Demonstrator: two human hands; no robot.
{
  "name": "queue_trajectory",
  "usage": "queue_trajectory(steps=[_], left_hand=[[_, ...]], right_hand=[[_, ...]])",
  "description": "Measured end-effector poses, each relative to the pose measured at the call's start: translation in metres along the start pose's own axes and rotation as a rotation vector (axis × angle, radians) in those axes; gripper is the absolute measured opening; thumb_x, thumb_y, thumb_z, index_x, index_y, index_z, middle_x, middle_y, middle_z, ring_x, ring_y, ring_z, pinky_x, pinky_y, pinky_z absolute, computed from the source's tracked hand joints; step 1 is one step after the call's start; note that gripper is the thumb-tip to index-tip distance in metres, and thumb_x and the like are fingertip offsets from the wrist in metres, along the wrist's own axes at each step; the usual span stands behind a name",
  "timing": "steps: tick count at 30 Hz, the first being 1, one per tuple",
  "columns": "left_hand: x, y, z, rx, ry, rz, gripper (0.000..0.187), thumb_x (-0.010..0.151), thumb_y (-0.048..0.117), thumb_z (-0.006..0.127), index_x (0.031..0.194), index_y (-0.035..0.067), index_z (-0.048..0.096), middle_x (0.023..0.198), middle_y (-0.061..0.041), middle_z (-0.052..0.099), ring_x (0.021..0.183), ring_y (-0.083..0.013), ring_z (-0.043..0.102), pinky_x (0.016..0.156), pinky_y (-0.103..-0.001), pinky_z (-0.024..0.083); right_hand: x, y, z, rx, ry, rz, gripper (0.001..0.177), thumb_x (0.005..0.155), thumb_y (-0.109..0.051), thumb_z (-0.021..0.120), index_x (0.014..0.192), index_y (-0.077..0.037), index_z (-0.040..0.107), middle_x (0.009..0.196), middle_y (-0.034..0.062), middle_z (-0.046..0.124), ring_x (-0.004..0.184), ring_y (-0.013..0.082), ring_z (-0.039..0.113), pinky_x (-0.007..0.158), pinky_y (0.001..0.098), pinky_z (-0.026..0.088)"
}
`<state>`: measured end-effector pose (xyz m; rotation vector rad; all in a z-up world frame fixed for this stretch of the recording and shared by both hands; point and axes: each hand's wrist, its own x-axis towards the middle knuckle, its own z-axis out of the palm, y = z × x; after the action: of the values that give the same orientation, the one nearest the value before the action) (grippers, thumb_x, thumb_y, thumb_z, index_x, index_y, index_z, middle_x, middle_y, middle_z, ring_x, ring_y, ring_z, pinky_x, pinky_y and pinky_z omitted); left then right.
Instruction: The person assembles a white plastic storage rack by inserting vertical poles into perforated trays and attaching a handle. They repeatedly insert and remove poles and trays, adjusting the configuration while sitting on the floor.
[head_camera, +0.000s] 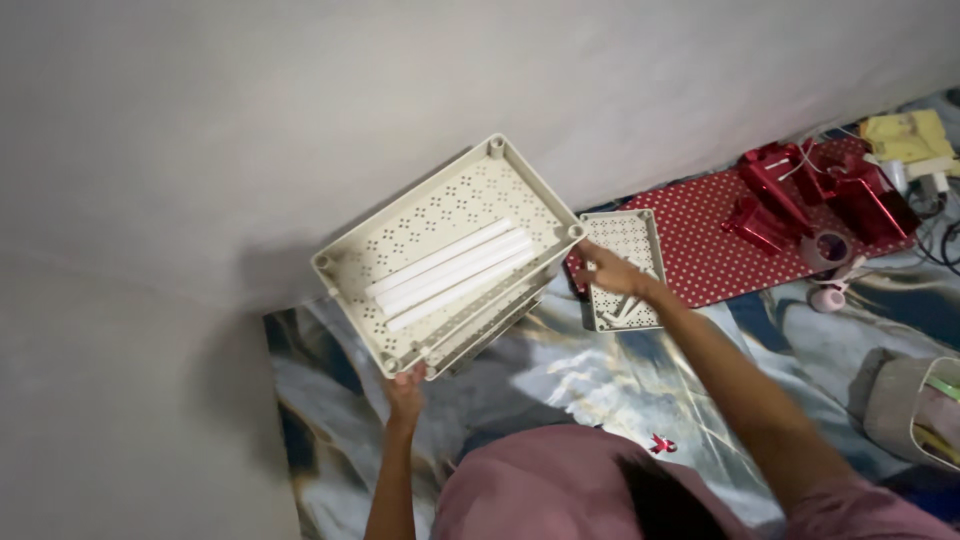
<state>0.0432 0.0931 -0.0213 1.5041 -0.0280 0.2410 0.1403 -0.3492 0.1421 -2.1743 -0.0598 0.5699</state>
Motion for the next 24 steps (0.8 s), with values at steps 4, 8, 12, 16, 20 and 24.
queue_trajectory(steps=[4,8,12,16,20,24], left_hand=[[-0.016,0.062,0.025,0.393,0.483,0.291,0.065,0.115,0.051,0.052,0.141,-0.007,0.040,0.143,-0.019,0.045,0.130,-0.0324,0.049,0.112,-0.051,0.038],[-0.022,0.156,0.100,0.608,0.571,0.420,0.081,0.107,0.043,0.066,0.140,-0.012,0.017,0.150,-0.029,0.032,0.134,-0.0424,0.046,0.116,-0.056,0.038],[0.010,0.229,0.178,0.928,-0.240,0.655,0.048,0.092,0.033,0.067,0.133,0.008,0.061,0.132,-0.014,0.063,0.127,-0.0299,0.057,0.110,-0.044,0.040],[0.052,0.243,0.234,1.107,-0.525,0.671,0.042,0.092,0.038,0.067,0.117,0.005,0.062,0.104,-0.010,0.065,0.102,-0.0231,0.062,0.085,-0.039,0.046],[0.063,0.225,0.244,1.252,-0.563,0.736,0.023,0.100,0.033,0.064,0.102,0.010,0.060,0.094,-0.005,0.067,0.092,-0.0198,0.068,0.080,-0.035,0.052],[0.066,0.208,0.240,1.088,-0.604,0.747,0.015,0.094,0.024,0.065,0.096,0.010,0.061,0.091,-0.006,0.068,0.086,-0.0228,0.071,0.076,-0.037,0.055]], right_hand=[[-0.013,-0.012,0.027,0.327,0.142,-0.080,0.068,0.100,-0.027,0.056,0.159,-0.012,0.026,0.152,0.0163,0.050,0.131,0.0354,0.054,0.108,0.0486,0.046],[-0.008,-0.013,0.040,0.350,0.276,-0.309,0.051,0.107,-0.015,0.050,0.156,-0.006,0.040,0.155,0.0172,0.051,0.142,0.0289,0.049,0.118,0.0423,0.040],[-0.010,-0.002,0.062,0.305,0.407,-0.153,0.038,0.107,-0.014,0.053,0.143,-0.006,0.055,0.137,0.0136,0.066,0.126,0.0214,0.061,0.108,0.0357,0.048],[-0.028,0.002,0.084,0.314,0.563,-0.284,0.035,0.102,-0.008,0.056,0.136,-0.001,0.059,0.124,0.0144,0.072,0.113,0.0174,0.065,0.097,0.0331,0.052],[-0.043,0.000,0.087,0.248,0.571,-0.168,0.026,0.100,-0.008,0.063,0.125,-0.003,0.066,0.102,0.0170,0.077,0.090,0.0152,0.068,0.083,0.0327,0.056],[-0.046,-0.007,0.095,0.233,0.733,-0.223,0.028,0.098,-0.008,0.066,0.125,-0.002,0.065,0.096,0.0183,0.075,0.084,0.0117,0.070,0.074,0.0326,0.055]])
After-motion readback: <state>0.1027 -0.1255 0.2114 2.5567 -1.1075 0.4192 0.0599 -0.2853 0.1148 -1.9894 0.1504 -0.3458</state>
